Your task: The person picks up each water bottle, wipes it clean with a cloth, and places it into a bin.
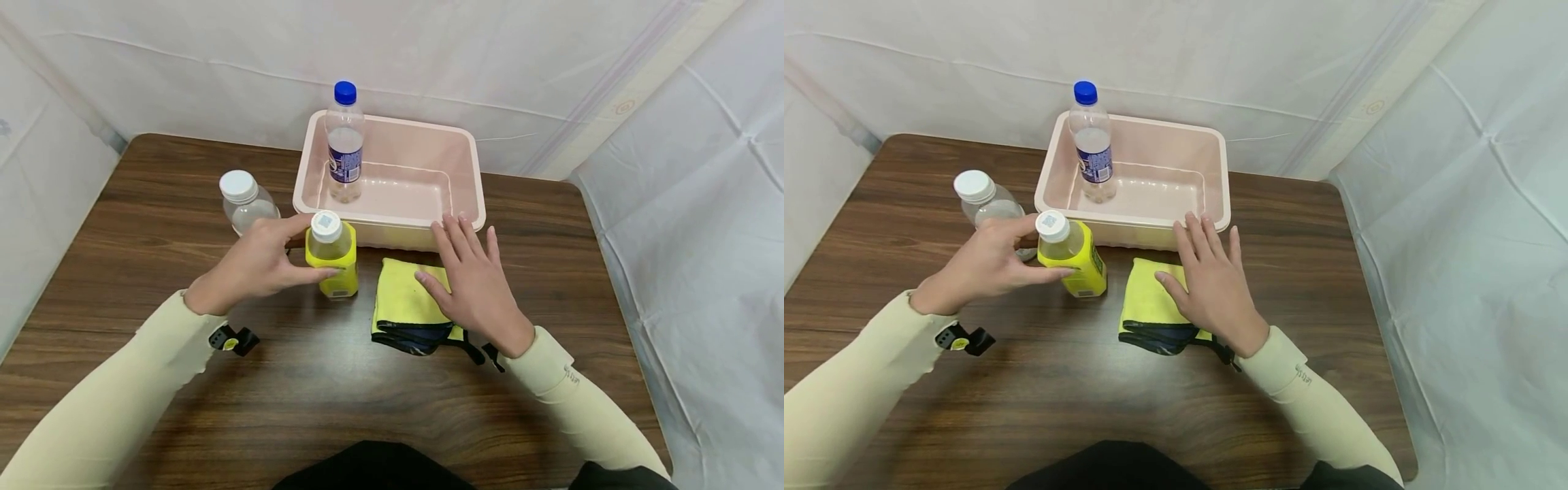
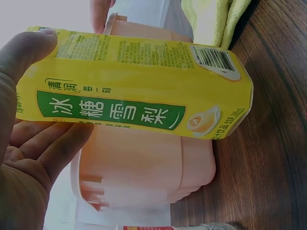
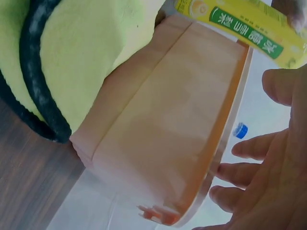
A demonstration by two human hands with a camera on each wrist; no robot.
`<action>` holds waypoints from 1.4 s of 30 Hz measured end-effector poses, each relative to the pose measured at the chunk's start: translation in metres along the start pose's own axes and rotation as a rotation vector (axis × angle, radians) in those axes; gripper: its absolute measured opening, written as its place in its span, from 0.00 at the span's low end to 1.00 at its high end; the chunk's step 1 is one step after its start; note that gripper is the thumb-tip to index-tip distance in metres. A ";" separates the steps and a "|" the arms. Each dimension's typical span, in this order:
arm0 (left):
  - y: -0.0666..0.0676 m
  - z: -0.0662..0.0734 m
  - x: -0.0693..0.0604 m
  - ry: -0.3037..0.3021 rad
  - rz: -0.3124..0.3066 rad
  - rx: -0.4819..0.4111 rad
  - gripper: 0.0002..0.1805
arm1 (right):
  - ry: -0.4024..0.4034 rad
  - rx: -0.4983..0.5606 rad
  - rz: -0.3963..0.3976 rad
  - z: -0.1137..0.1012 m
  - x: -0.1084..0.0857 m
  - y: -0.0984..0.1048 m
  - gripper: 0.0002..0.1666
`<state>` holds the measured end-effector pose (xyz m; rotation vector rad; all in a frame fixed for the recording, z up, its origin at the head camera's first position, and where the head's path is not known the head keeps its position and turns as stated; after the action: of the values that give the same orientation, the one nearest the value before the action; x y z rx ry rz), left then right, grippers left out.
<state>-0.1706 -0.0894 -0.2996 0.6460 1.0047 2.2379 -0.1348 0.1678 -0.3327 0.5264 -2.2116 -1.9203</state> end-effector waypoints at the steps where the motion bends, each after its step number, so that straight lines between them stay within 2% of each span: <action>1: 0.000 0.000 0.000 -0.001 0.000 0.001 0.31 | 0.003 -0.006 -0.001 -0.002 -0.001 -0.001 0.49; 9: -0.005 0.001 0.002 0.011 -0.031 -0.029 0.31 | 0.053 -0.073 0.047 -0.017 -0.012 -0.006 0.47; 12: -0.007 0.001 0.003 0.022 -0.042 -0.034 0.31 | 0.081 -0.090 0.039 -0.026 -0.016 -0.012 0.46; 16: -0.010 0.000 0.005 0.042 -0.063 -0.044 0.32 | 0.127 -0.083 -0.009 -0.034 -0.017 -0.027 0.44; 21: -0.013 -0.001 0.008 0.063 -0.082 -0.047 0.34 | 0.185 -0.063 -0.091 -0.036 -0.005 -0.046 0.40; 25: -0.017 -0.001 0.010 0.049 -0.084 -0.049 0.34 | 0.193 -0.014 -0.171 -0.034 0.007 -0.061 0.37; 29: -0.019 -0.001 0.010 0.029 -0.080 -0.044 0.33 | 0.199 0.026 -0.219 -0.034 0.017 -0.073 0.34; 34: -0.023 -0.002 0.011 0.028 -0.085 -0.039 0.34 | 0.220 -0.015 -0.206 -0.039 0.025 -0.081 0.29; 39: -0.024 -0.006 0.011 0.058 -0.097 -0.056 0.33 | 0.203 -0.092 -0.145 -0.043 0.032 -0.079 0.13; 42: -0.024 -0.006 0.013 0.054 -0.096 -0.048 0.34 | 0.173 -0.125 -0.125 -0.044 0.034 -0.078 0.07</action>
<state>-0.1755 -0.0706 -0.3195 0.5077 0.9842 2.1984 -0.1386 0.1058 -0.4053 0.7943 -1.9807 -1.9737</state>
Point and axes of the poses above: each hand's wrist, its own x-axis towards the middle knuckle, its own y-axis out of the back of the hand, z = x × y, the point moved 8 cm from there along x, towards the middle knuckle, and after that the axes turned 11 degrees about -z, right-handed, at the moved point
